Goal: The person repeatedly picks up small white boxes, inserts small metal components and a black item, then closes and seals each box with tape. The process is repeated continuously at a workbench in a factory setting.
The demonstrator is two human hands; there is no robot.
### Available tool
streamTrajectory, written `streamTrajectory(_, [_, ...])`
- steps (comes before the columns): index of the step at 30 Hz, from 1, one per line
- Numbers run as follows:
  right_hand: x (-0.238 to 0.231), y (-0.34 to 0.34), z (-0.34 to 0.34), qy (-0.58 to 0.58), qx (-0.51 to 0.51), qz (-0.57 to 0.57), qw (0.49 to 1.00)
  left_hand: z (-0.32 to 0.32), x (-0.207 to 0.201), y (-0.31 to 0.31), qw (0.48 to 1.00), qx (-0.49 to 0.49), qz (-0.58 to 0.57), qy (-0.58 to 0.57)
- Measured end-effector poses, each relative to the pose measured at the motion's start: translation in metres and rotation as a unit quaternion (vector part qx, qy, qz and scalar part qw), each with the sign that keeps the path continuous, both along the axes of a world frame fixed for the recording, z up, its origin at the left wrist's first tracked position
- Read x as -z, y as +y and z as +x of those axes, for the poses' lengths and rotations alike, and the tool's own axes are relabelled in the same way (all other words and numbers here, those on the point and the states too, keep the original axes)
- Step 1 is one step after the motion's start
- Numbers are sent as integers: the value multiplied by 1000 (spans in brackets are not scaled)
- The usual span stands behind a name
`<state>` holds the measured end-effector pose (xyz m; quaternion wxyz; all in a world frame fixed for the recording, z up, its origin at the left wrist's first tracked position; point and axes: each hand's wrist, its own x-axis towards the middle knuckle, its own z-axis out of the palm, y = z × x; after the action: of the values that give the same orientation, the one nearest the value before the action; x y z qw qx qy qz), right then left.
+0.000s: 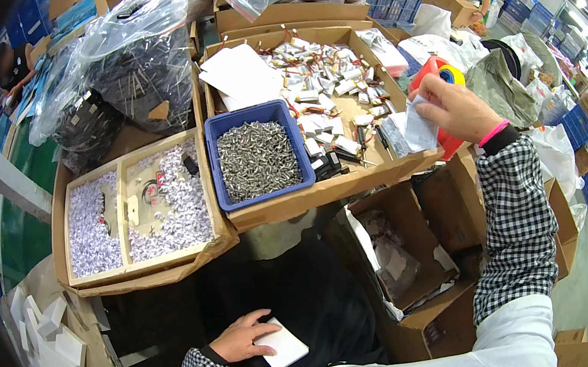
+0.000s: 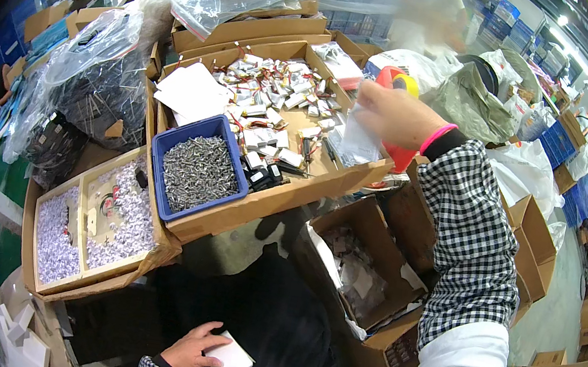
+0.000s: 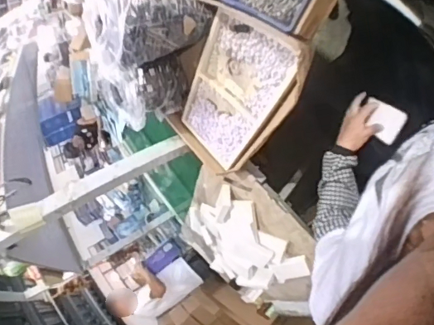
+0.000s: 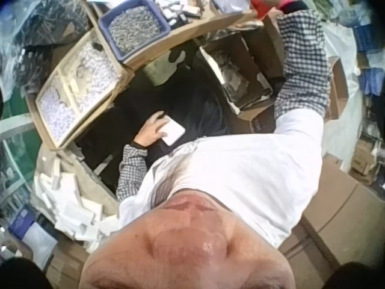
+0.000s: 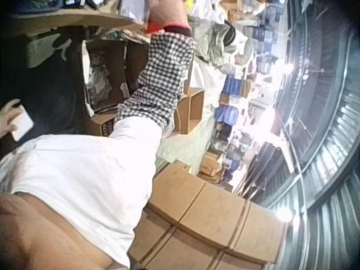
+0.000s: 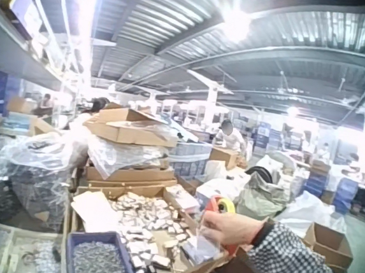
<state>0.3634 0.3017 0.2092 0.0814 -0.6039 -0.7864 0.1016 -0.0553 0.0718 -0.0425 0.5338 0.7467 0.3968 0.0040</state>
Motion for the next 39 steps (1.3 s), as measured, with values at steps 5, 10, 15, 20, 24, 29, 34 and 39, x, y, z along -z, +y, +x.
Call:
streamTrajectory(5, [29,11,-29,112,-32,10,993,12,31,-6,948,-15,-247,-202])
streamTrajectory(10, [68,35,-46,143,-12,-26,989,10,22,-6,970,51,-143,-191])
streamTrajectory(15, [74,38,-55,24,-49,-125,991,-5,-1,-3,988,116,-98,-16])
streamTrajectory(20, [78,30,-66,37,1,-163,986,-22,-17,-4,988,-104,-78,-83])
streamTrajectory(24, [75,25,-66,27,-28,-144,989,-29,-25,-6,939,-239,-94,-230])
streamTrajectory(29, [68,18,-67,-38,-67,-160,984,-14,-30,-9,945,-230,-31,-229])
streamTrajectory(34, [55,6,-68,55,-77,-46,994,-6,-33,-14,945,-229,-6,-234])
streamTrajectory(39, [30,-25,-89,101,-184,164,964,0,-43,-14,881,-300,-95,-354])
